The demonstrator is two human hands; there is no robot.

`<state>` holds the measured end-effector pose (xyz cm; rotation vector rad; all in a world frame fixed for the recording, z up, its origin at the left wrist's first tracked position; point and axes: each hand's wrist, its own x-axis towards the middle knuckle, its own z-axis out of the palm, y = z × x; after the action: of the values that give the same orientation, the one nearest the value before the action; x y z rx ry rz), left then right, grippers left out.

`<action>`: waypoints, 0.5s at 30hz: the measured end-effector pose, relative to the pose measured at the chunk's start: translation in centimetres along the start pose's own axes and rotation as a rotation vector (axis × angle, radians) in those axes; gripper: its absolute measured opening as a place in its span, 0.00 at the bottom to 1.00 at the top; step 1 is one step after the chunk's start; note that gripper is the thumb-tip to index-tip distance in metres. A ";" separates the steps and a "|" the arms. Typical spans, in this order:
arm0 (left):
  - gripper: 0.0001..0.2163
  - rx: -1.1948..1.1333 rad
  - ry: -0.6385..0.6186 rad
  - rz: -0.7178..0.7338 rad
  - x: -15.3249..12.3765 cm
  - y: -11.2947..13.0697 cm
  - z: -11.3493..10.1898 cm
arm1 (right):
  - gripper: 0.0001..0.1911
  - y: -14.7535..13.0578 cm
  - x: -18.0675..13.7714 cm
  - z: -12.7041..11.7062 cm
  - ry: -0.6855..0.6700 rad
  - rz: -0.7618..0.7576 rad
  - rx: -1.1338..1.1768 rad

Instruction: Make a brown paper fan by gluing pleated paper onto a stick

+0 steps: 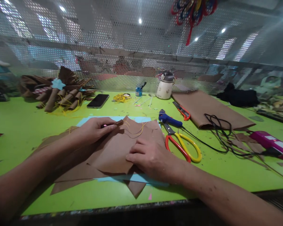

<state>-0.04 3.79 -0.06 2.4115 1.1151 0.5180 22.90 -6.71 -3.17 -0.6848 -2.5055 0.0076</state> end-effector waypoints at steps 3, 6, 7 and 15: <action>0.17 0.013 -0.031 -0.030 0.0 0.4 -0.5 | 0.12 -0.1 -0.1 0.0 0.012 0.031 0.042; 0.18 0.090 -0.109 -0.042 -0.1 0.4 -1.1 | 0.12 0.0 -0.4 -0.1 0.038 0.059 0.131; 0.18 0.111 -0.144 -0.027 -0.1 0.3 -1.3 | 0.12 0.1 -0.5 -0.2 0.052 0.066 0.174; 0.16 0.310 -0.111 0.112 -0.7 0.7 -1.9 | 0.12 0.4 -0.5 -1.0 0.101 0.143 0.368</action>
<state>-0.96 3.29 1.77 2.7435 1.0847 0.2559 23.96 -6.76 -2.66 -0.6862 -2.2679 0.4618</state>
